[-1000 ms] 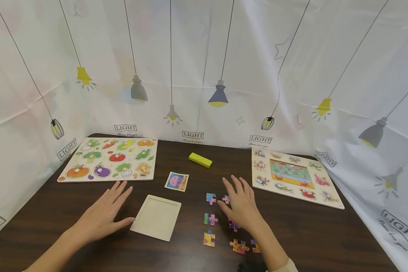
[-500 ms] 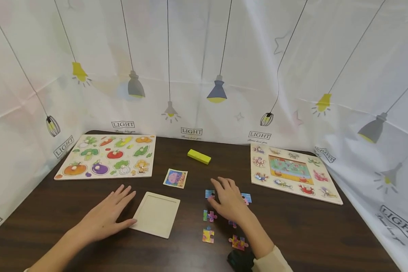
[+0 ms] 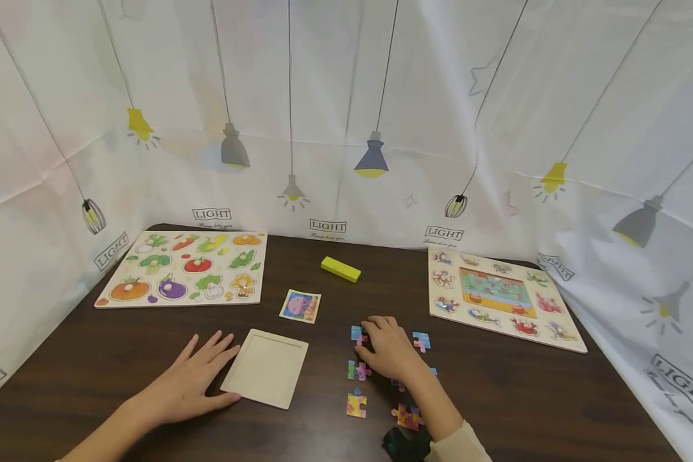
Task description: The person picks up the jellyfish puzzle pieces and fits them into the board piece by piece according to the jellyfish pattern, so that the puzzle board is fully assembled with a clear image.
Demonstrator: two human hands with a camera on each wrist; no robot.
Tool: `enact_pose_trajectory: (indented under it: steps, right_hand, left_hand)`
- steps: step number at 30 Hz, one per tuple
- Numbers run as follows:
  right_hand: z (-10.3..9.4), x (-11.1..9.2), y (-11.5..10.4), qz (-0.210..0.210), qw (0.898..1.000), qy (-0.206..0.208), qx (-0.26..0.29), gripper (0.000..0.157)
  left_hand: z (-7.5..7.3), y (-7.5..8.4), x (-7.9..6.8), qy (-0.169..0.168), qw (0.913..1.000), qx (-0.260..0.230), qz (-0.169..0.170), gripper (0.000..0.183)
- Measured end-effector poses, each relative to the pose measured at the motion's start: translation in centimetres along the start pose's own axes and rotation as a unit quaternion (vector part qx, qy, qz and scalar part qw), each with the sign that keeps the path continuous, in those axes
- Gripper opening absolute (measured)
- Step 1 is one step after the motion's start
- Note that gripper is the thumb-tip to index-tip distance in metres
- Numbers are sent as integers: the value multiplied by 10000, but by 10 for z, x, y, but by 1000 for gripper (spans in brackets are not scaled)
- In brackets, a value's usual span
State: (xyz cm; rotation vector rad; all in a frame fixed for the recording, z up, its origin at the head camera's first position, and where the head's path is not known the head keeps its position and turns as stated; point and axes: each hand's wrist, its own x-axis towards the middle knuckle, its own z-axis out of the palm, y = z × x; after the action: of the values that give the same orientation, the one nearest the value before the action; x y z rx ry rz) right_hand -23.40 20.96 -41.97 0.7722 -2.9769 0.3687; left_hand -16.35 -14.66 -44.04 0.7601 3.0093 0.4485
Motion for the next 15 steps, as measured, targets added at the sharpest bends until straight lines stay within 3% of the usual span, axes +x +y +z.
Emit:
enact_pose_trajectory:
  steps: [7, 15]
  right_hand:
    - [4, -1, 3, 8, 9996, 248, -126, 40]
    - [8, -2, 3, -93, 9983, 582, 17, 28]
  left_hand:
    - [6, 11, -2, 106, 9999, 22, 91, 85]
    - [10, 22, -6, -54, 9996, 43, 259, 82]
